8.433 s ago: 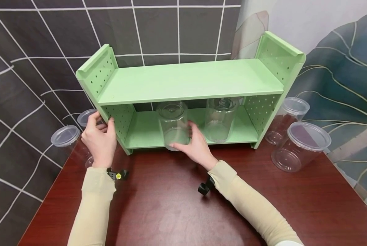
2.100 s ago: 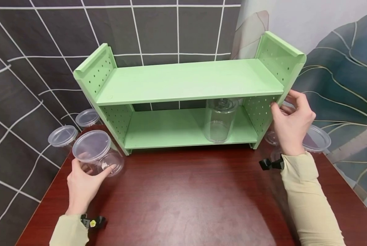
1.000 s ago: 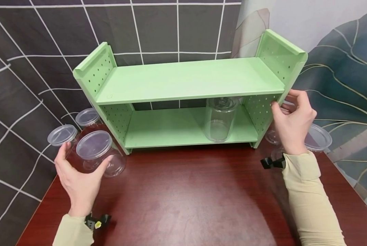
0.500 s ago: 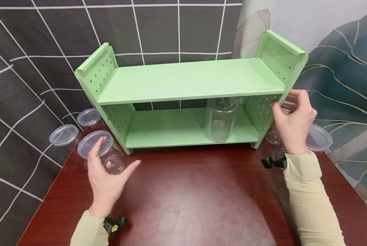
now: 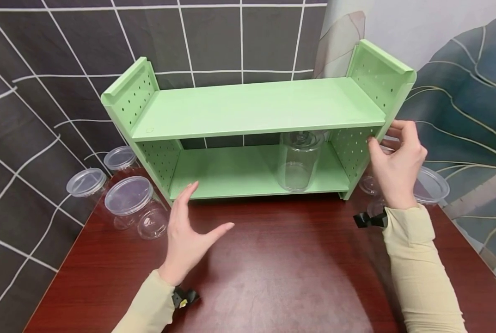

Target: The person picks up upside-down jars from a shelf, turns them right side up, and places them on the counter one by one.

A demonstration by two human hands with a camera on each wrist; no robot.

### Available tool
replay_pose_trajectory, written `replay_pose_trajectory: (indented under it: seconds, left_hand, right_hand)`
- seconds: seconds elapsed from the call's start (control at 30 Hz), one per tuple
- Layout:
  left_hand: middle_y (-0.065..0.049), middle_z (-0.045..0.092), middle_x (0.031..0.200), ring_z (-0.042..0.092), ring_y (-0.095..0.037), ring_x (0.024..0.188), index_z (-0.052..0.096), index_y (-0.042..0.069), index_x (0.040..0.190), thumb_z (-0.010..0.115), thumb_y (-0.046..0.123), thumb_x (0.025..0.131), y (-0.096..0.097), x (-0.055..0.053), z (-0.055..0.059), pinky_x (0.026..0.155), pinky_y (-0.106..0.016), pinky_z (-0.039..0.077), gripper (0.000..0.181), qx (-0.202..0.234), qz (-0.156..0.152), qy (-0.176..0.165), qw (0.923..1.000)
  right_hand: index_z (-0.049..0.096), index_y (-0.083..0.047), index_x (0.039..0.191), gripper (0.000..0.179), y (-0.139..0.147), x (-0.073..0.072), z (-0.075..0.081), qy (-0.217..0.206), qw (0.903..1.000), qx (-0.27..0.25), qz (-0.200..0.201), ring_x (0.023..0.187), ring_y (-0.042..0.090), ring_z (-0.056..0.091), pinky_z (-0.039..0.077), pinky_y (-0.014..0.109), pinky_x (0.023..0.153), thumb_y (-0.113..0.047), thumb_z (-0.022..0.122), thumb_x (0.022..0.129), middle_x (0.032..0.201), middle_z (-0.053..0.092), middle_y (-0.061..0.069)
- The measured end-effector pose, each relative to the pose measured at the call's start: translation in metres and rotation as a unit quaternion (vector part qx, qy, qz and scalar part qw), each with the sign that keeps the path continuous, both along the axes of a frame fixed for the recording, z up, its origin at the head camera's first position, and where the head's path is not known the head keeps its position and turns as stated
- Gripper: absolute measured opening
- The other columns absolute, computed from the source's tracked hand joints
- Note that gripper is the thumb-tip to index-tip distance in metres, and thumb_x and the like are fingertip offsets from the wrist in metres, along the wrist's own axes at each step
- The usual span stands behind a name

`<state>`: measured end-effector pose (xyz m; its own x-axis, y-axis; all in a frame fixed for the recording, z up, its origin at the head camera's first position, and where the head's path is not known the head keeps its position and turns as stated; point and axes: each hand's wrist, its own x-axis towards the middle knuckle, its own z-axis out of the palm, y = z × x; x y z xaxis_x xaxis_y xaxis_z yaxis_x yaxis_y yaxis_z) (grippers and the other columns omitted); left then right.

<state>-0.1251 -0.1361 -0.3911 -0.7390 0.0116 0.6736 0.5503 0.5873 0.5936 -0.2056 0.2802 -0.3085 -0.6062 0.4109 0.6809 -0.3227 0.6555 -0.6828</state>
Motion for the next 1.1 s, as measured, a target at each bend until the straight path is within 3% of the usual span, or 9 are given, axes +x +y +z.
replay_pose_trajectory:
  seconds: [0.4, 0.63, 0.87, 1.1]
  left_hand:
    - [0.006, 0.043, 0.154, 0.038, -0.015, 0.142, 0.040, 0.016, 0.155, 0.091, 0.053, 0.069, 0.057, -0.014, -0.006, 0.115, -0.041, 0.036, 0.107, 0.003, -0.086, -0.057, 0.9947]
    - [0.004, 0.048, 0.150, 0.042, -0.013, 0.139, 0.039, 0.025, 0.155, 0.091, 0.053, 0.069, 0.088, -0.023, -0.013, 0.112, -0.040, 0.040, 0.104, 0.007, -0.123, -0.086, 0.9886]
    - [0.010, 0.046, 0.151, 0.042, -0.009, 0.137, 0.040, 0.023, 0.153, 0.090, 0.056, 0.071, 0.121, -0.045, -0.016, 0.111, -0.040, 0.040, 0.102, 0.050, -0.130, -0.150, 0.9787]
    - [0.003, 0.045, 0.151, 0.043, -0.015, 0.137, 0.036, 0.017, 0.155, 0.091, 0.056, 0.069, 0.148, -0.068, -0.019, 0.110, -0.038, 0.041, 0.109, 0.074, -0.111, -0.191, 0.9725]
  right_hand:
    - [0.068, -0.013, 0.120, 0.029, -0.001, 0.000, 0.000, -0.006, 1.0000, 0.002, -0.004, 0.091, -0.002, 0.069, 0.056, 0.015, 0.076, -0.015, 0.072, 0.091, 0.109, 0.074, 0.005]
    - [0.068, -0.013, 0.120, 0.029, 0.000, 0.000, 0.000, -0.002, 1.0000, 0.003, -0.003, 0.091, -0.001, 0.069, 0.056, 0.015, 0.075, -0.014, 0.072, 0.091, 0.109, 0.074, 0.005]
    - [0.068, -0.013, 0.120, 0.029, 0.001, 0.000, 0.002, -0.003, 0.9999, 0.010, -0.004, 0.091, -0.002, 0.068, 0.056, 0.015, 0.076, -0.016, 0.072, 0.091, 0.109, 0.073, 0.005]
    - [0.067, -0.013, 0.119, 0.028, -0.001, 0.002, 0.000, -0.001, 0.9999, 0.015, 0.001, 0.091, -0.002, 0.069, 0.056, 0.015, 0.076, -0.015, 0.071, 0.092, 0.108, 0.073, 0.006]
